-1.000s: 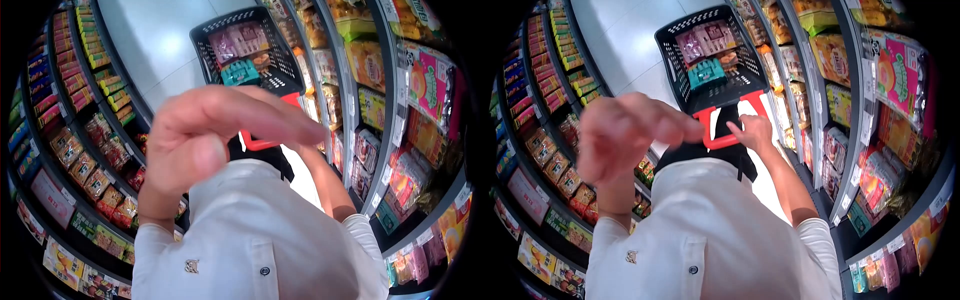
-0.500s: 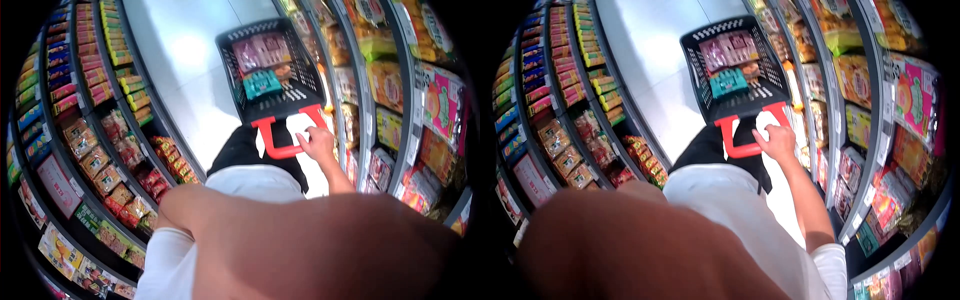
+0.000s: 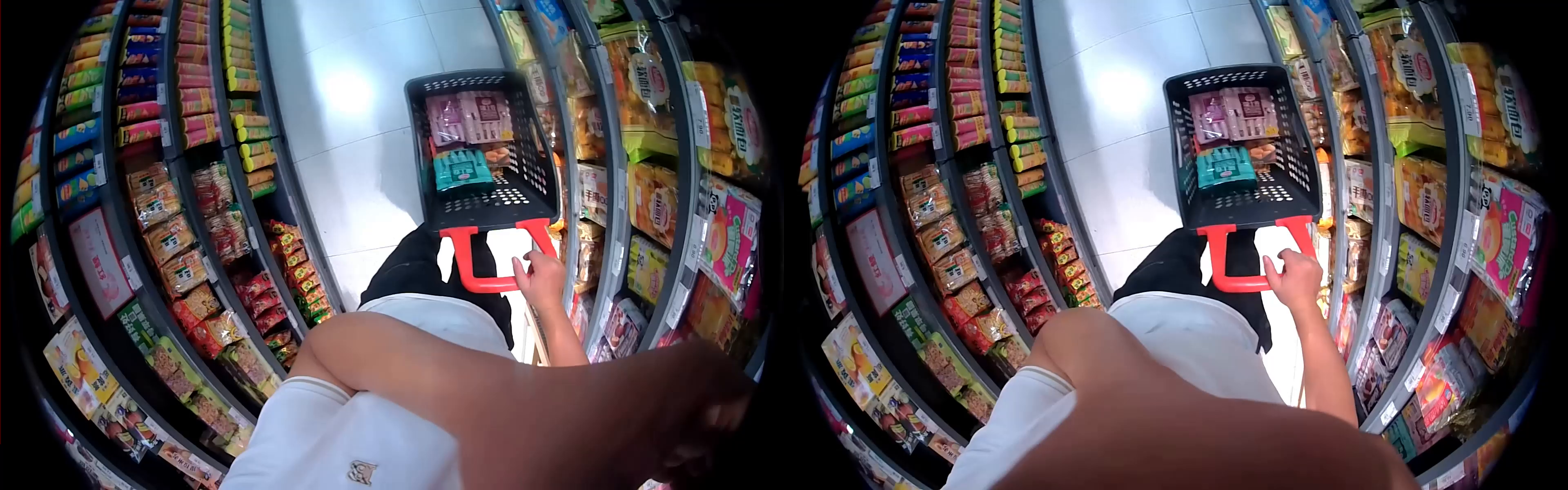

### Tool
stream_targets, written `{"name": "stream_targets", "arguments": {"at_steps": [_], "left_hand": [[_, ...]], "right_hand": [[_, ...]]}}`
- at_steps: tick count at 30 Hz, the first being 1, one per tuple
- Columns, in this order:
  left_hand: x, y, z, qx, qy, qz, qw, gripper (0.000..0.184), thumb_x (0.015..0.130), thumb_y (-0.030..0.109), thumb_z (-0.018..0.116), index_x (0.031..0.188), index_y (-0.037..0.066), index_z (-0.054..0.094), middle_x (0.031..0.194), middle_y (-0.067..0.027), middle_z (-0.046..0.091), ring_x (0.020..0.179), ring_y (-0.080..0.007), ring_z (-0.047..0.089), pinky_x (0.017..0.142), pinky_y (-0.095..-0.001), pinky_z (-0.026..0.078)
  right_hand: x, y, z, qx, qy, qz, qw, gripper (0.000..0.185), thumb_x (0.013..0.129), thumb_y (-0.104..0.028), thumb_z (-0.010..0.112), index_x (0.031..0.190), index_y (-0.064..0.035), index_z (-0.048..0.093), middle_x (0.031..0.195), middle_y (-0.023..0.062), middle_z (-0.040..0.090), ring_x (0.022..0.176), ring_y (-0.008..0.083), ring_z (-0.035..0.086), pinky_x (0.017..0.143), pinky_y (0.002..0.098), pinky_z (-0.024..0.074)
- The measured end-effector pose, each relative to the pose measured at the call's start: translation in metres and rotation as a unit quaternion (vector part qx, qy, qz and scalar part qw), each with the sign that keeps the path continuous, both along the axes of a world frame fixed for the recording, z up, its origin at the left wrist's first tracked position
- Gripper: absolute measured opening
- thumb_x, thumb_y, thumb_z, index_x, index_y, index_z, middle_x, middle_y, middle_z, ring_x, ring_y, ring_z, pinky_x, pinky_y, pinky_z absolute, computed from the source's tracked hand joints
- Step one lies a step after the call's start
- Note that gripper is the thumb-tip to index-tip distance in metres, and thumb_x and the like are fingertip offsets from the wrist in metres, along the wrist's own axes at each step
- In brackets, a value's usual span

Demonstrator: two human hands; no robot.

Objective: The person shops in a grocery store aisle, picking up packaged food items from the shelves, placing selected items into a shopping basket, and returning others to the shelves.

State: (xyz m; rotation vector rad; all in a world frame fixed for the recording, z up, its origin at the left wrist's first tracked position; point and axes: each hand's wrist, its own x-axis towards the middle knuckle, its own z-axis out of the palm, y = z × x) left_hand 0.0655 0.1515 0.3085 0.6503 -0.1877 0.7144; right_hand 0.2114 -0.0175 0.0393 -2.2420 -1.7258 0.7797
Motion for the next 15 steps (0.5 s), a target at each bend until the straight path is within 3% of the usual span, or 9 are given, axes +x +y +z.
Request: {"name": "stream_targets", "arguments": {"at_steps": [15], "left_hand": [[0.017,-0.022,0.023,-0.048,-0.024,-0.003,0.999,0.046,0.103,0.042,0.059,0.13,0.006,0.057,0.122,-0.0175,0.064,0.116,-0.0368,0.059,0.101,-0.0491,0.049]], "right_hand": [[0.0,-0.01,0.006,0.0,-0.017,0.011,1.0,0.03,0.085,-0.034,0.075,0.077,-0.0061,0.069,0.06,0.0094,0.063,0.057,0.0309,0.063,0.058,0.0419,0.0491]]}}
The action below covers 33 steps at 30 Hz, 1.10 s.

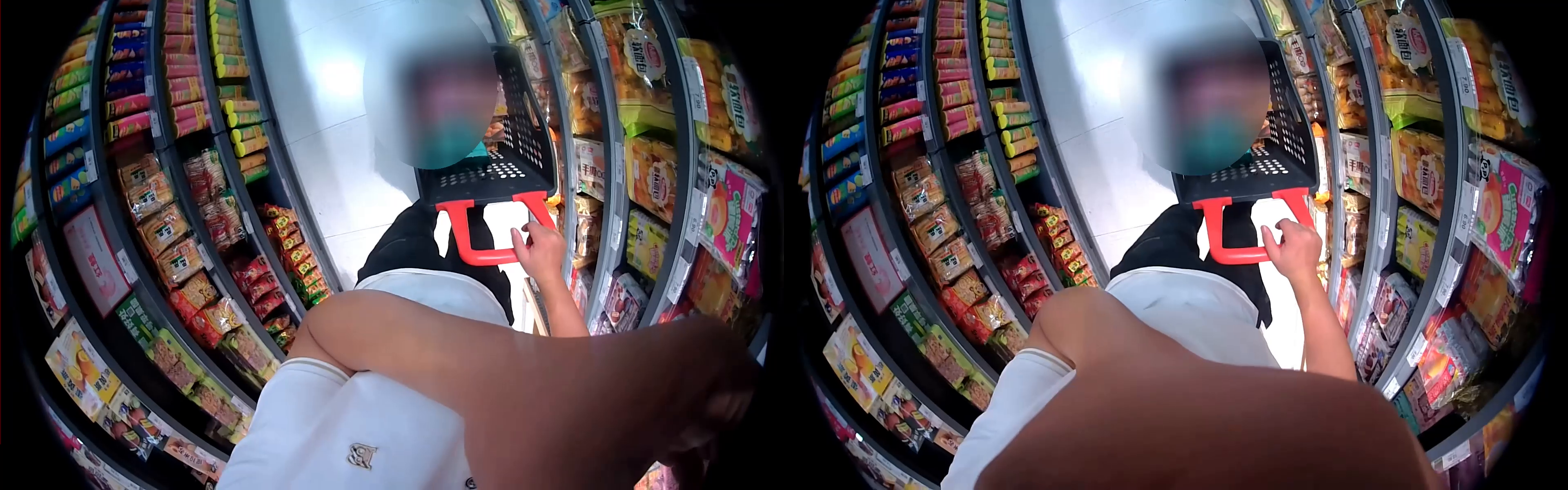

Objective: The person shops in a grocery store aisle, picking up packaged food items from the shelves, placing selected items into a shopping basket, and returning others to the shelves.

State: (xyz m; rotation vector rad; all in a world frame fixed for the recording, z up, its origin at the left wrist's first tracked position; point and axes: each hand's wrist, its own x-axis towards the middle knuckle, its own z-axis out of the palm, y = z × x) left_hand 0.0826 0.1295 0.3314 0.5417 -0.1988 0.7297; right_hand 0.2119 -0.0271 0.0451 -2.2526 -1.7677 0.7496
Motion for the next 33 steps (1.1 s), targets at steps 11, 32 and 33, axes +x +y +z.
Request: {"name": "stream_targets", "arguments": {"at_steps": [11,32,33], "left_hand": [[-0.024,0.018,-0.001,0.046,0.01,0.002,0.999,0.047,0.101,0.045,0.062,0.13,0.008,0.057,0.121,-0.0158,0.063,0.114,-0.0353,0.059,0.1,-0.0469,0.048],[-0.063,-0.009,-0.212,0.218,0.505,-0.151,0.821,0.037,0.102,0.011,0.064,0.136,-0.001,0.057,0.127,-0.0117,0.066,0.115,-0.0177,0.063,0.103,-0.0326,0.048],[-0.068,-0.028,-0.243,0.265,0.544,-0.186,0.774,0.05,0.094,0.017,0.075,0.135,-0.006,0.058,0.13,-0.017,0.067,0.12,-0.0234,0.063,0.103,-0.0358,0.048]], "right_hand": [[0.0,0.005,-0.007,0.016,0.001,-0.007,1.0,0.031,0.086,-0.036,0.074,0.077,-0.0062,0.071,0.06,0.0097,0.064,0.058,0.0302,0.065,0.057,0.0422,0.051],[-0.004,-0.009,-0.032,0.037,0.009,-0.073,0.997,0.048,0.086,-0.056,0.064,0.072,-0.0104,0.069,0.065,0.0154,0.066,0.062,0.0387,0.066,0.059,0.0503,0.0515],[-0.004,-0.011,-0.031,0.035,0.008,-0.081,0.996,0.048,0.087,-0.056,0.062,0.073,-0.0104,0.07,0.066,0.0153,0.066,0.063,0.0389,0.066,0.059,0.0504,0.0516]]}}
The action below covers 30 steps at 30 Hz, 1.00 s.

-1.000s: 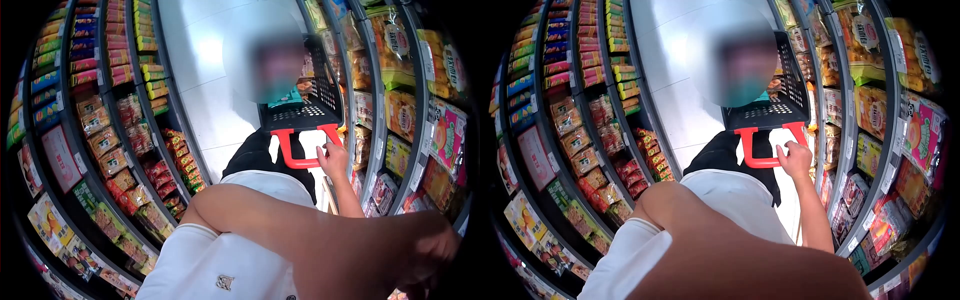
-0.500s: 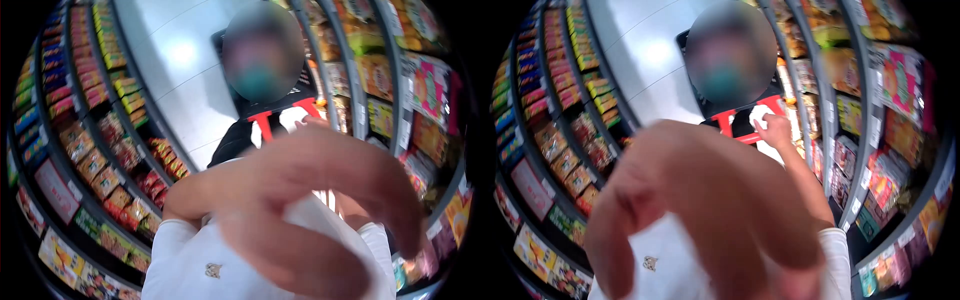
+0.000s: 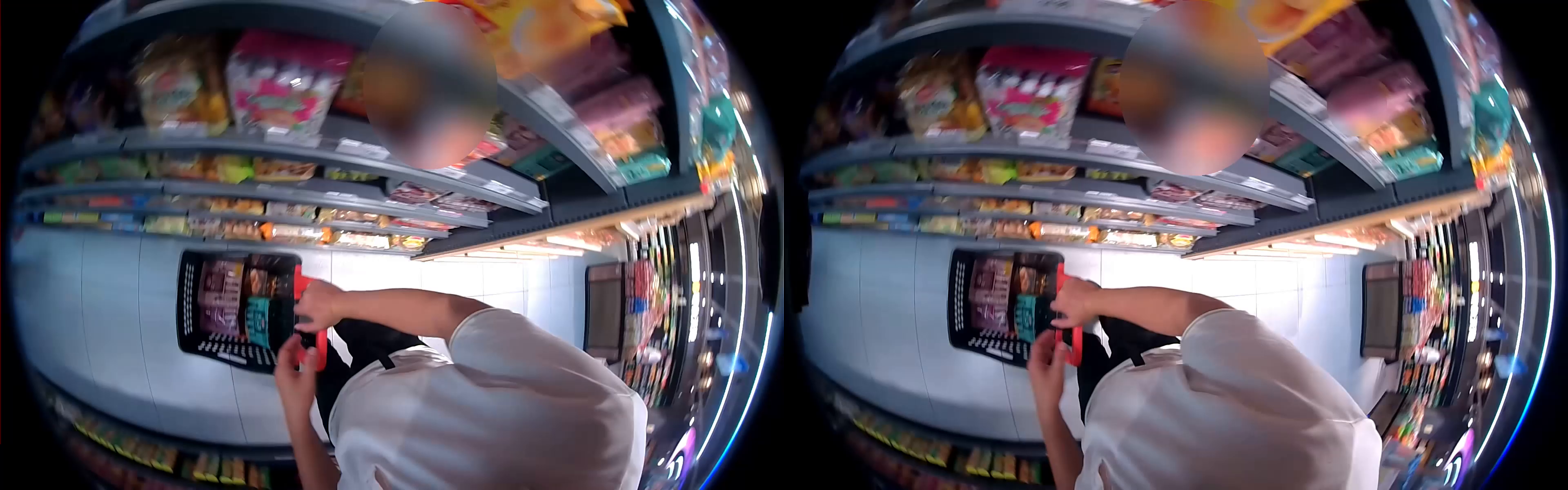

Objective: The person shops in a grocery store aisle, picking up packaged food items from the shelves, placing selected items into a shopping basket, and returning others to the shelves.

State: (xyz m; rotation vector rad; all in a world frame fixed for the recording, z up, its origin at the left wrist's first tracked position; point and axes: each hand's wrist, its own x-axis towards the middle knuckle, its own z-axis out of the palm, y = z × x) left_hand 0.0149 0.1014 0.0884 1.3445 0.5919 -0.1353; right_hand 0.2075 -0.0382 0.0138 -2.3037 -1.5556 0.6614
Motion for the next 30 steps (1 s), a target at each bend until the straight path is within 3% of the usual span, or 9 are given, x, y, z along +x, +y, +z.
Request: {"name": "stream_targets", "arguments": {"at_steps": [3,13,14,17,18,21,26,28,30], "left_hand": [[0.002,-0.048,-0.026,0.195,0.002,-0.105,0.975,0.059,0.087,0.02,0.081,0.133,-0.009,0.058,0.121,-0.0249,0.067,0.111,-0.0344,0.066,0.098,-0.0401,0.051],[0.044,-0.079,-0.063,0.311,0.047,-0.076,0.946,0.039,0.086,0.019,0.077,0.118,-0.001,0.065,0.096,-0.0221,0.073,0.09,-0.0402,0.071,0.079,-0.0452,0.055],[0.036,-0.079,-0.104,0.357,0.027,-0.046,0.933,0.037,0.087,0.022,0.076,0.114,-0.001,0.067,0.096,-0.0226,0.073,0.089,-0.0407,0.071,0.077,-0.0456,0.055],[0.052,-0.101,-0.052,0.421,0.079,-0.026,0.903,0.036,0.088,0.025,0.075,0.112,0.0,0.069,0.098,-0.023,0.073,0.091,-0.0413,0.071,0.077,-0.0461,0.055],[0.049,-0.102,-0.057,0.417,0.064,-0.025,0.906,0.036,0.089,0.03,0.075,0.109,0.0,0.07,0.095,-0.0234,0.073,0.089,-0.0426,0.071,0.075,-0.0479,0.054],[0.044,-0.102,-0.084,0.516,0.139,-0.069,0.842,0.036,0.088,0.035,0.075,0.096,0.0,0.072,0.086,-0.023,0.073,0.081,-0.0438,0.07,0.07,-0.0506,0.053],[0.046,-0.125,-0.074,0.494,0.164,-0.052,0.852,0.034,0.086,0.034,0.075,0.09,0.0,0.073,0.083,-0.0217,0.073,0.076,-0.0421,0.071,0.07,-0.0509,0.053],[0.043,-0.14,-0.058,0.491,0.156,-0.045,0.856,0.033,0.086,0.033,0.075,0.087,0.0,0.073,0.081,-0.0215,0.072,0.077,-0.042,0.071,0.07,-0.0508,0.053],[0.035,-0.141,-0.07,0.498,0.148,-0.039,0.854,0.033,0.087,0.032,0.073,0.087,-0.001,0.073,0.08,-0.0219,0.072,0.076,-0.0422,0.071,0.07,-0.0509,0.053]], "right_hand": [[0.001,-0.002,0.005,0.004,0.021,-0.011,1.0,0.047,0.089,-0.053,0.058,0.076,-0.0097,0.071,0.066,0.015,0.067,0.066,0.0393,0.067,0.06,0.0518,0.0515],[-0.009,0.004,0.005,0.03,0.019,-0.049,0.998,0.045,0.09,-0.049,0.061,0.079,-0.0072,0.071,0.072,0.0147,0.069,0.072,0.0385,0.067,0.067,0.0515,0.0521],[-0.009,-0.004,0.004,0.066,0.026,-0.071,0.995,0.042,0.09,-0.048,0.062,0.088,-0.0062,0.071,0.086,0.0154,0.068,0.085,0.0375,0.065,0.075,0.0505,0.0517],[-0.018,-0.029,0.001,0.174,0.061,-0.133,0.974,0.045,0.091,-0.042,0.066,0.114,-0.0032,0.07,0.129,0.0177,0.065,0.125,0.0345,0.058,0.099,0.0478,0.0507],[-0.02,-0.049,0.007,0.172,0.084,-0.144,0.971,0.053,0.092,-0.04,0.067,0.131,-0.0046,0.062,0.145,0.0155,0.054,0.139,0.0345,0.044,0.111,0.0461,0.0431],[-0.037,-0.138,0.006,0.221,0.057,-0.213,0.95,0.056,0.093,-0.041,0.066,0.137,-0.0062,0.059,0.144,0.0156,0.056,0.135,0.0356,0.05,0.11,0.0468,0.045],[-0.03,-0.382,-0.015,-0.075,0.204,-0.238,0.947,0.048,0.094,-0.046,0.064,0.128,-0.0125,0.063,0.104,0.0173,0.072,0.103,0.0409,0.068,0.09,0.0509,0.0546],[-0.043,-0.486,-0.034,-0.128,0.163,-0.298,0.932,0.043,0.093,-0.049,0.063,0.113,-0.011,0.069,0.099,0.0173,0.073,0.095,0.0401,0.07,0.085,0.0506,0.056],[-0.049,-0.562,-0.017,-0.206,0.184,-0.372,0.886,0.05,0.094,-0.047,0.063,0.126,-0.0084,0.067,0.109,0.0122,0.076,0.104,0.0333,0.071,0.092,0.0438,0.0556]]}}
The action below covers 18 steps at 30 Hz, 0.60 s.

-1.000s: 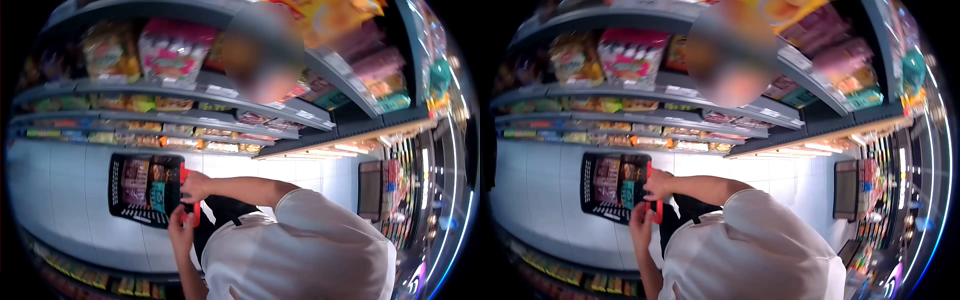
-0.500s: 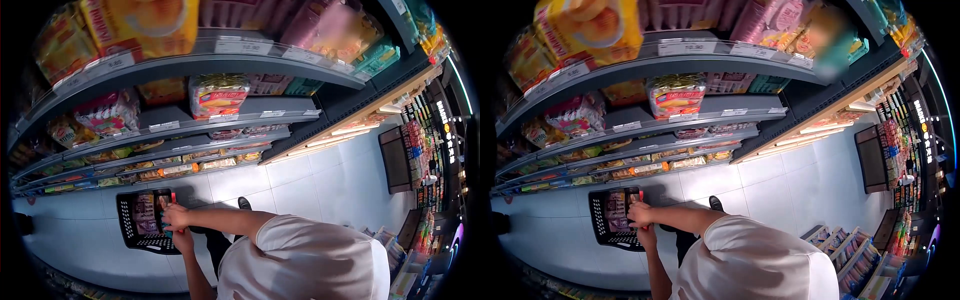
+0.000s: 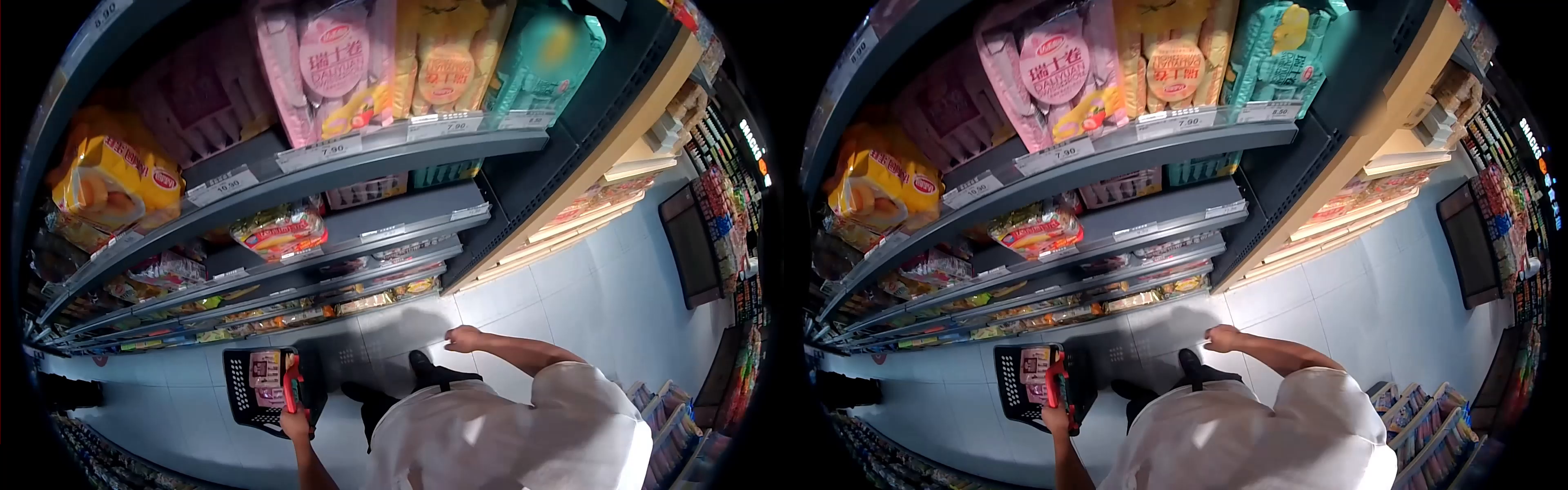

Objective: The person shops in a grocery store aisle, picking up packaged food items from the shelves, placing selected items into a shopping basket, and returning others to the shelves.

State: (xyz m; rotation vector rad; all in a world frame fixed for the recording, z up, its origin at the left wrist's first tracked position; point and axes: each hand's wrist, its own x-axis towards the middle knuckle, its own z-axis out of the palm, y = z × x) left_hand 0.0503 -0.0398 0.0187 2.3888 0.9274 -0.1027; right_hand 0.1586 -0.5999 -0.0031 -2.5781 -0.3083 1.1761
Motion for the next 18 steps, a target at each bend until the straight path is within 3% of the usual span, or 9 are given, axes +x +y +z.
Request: {"name": "stream_targets", "arguments": {"at_steps": [3,7,8,10,11,14,15,16,18], "left_hand": [[-0.002,-0.006,-0.008,-0.019,-0.008,-0.005,1.0,0.035,0.086,0.032,0.073,0.088,-0.003,0.073,0.079,-0.0241,0.072,0.076,-0.0427,0.071,0.07,-0.0513,0.053],[-0.002,-0.025,-0.003,0.006,-0.012,-0.001,1.0,0.035,0.084,0.031,0.073,0.087,-0.004,0.074,0.08,-0.0238,0.072,0.076,-0.0416,0.072,0.071,-0.0505,0.054],[-0.002,-0.027,-0.006,-0.014,-0.016,0.01,1.0,0.035,0.083,0.031,0.073,0.087,-0.004,0.074,0.08,-0.0237,0.072,0.076,-0.0417,0.072,0.071,-0.0501,0.055],[-0.003,-0.033,-0.003,-0.013,0.01,0.004,1.0,0.035,0.083,0.031,0.074,0.089,-0.003,0.074,0.083,-0.024,0.073,0.079,-0.0424,0.072,0.073,-0.0503,0.055],[-0.005,-0.035,-0.005,-0.005,0.015,-0.003,1.0,0.034,0.083,0.031,0.074,0.09,-0.003,0.074,0.084,-0.0242,0.073,0.08,-0.0425,0.072,0.074,-0.0505,0.055],[-0.005,-0.04,-0.015,-0.027,0.012,0.008,1.0,0.034,0.083,0.03,0.074,0.092,-0.002,0.075,0.086,-0.0244,0.073,0.083,-0.0427,0.072,0.076,-0.0507,0.055],[-0.01,-0.044,-0.016,-0.033,0.005,0.015,0.999,0.033,0.083,0.03,0.074,0.092,-0.002,0.075,0.086,-0.0244,0.073,0.083,-0.0427,0.072,0.076,-0.0507,0.055],[-0.009,-0.058,0.004,0.006,-0.007,-0.005,1.0,0.032,0.084,0.03,0.074,0.092,-0.001,0.075,0.085,-0.0238,0.073,0.081,-0.0425,0.072,0.074,-0.0506,0.055],[-0.011,-0.057,-0.008,-0.007,0.008,0.0,1.0,0.031,0.084,0.029,0.074,0.09,-0.001,0.074,0.084,-0.0235,0.073,0.079,-0.0423,0.072,0.073,-0.0508,0.055]], "right_hand": [[-0.002,-0.067,0.017,0.024,-0.048,-0.134,0.99,0.048,0.093,-0.048,0.066,0.121,-0.0088,0.07,0.102,0.0122,0.077,0.099,0.0273,0.073,0.091,0.0383,0.0563],[0.016,-0.051,0.042,0.164,-0.125,-0.28,0.938,0.041,0.091,-0.039,0.075,0.116,-0.0073,0.072,0.1,0.012,0.076,0.094,0.0225,0.073,0.087,0.0335,0.0567],[0.023,-0.036,0.052,0.218,-0.158,-0.284,0.92,0.037,0.089,-0.035,0.076,0.113,-0.0071,0.072,0.098,0.0105,0.076,0.089,0.0239,0.073,0.084,0.0341,0.057],[0.048,-0.004,0.083,0.28,-0.161,-0.275,0.906,0.042,0.092,-0.038,0.074,0.117,-0.0041,0.07,0.103,0.0124,0.075,0.095,0.0241,0.073,0.087,0.0346,0.0565],[0.061,0.014,0.138,0.28,-0.148,-0.255,0.914,0.041,0.094,-0.032,0.074,0.121,-0.0016,0.068,0.105,0.012,0.075,0.097,0.0208,0.071,0.089,0.033,0.0556],[0.101,0.031,0.197,0.396,-0.195,-0.193,0.877,0.032,0.096,-0.019,0.072,0.121,0.0015,0.068,0.102,0.0111,0.076,0.093,0.0138,0.07,0.085,0.029,0.056],[0.11,0.035,0.237,0.405,-0.225,-0.191,0.866,0.031,0.095,-0.02,0.072,0.117,0.002,0.068,0.099,0.0125,0.076,0.087,0.0167,0.073,0.08,0.0315,0.0576],[0.118,0.037,0.263,0.419,-0.263,-0.184,0.849,0.031,0.094,-0.018,0.072,0.117,0.0025,0.068,0.102,0.0126,0.076,0.089,0.0166,0.074,0.08,0.0318,0.0579],[0.13,0.039,0.322,0.44,-0.323,-0.156,0.823,0.032,0.093,-0.017,0.073,0.118,0.0026,0.069,0.106,0.013,0.076,0.092,0.0174,0.074,0.08,0.0302,0.058]]}}
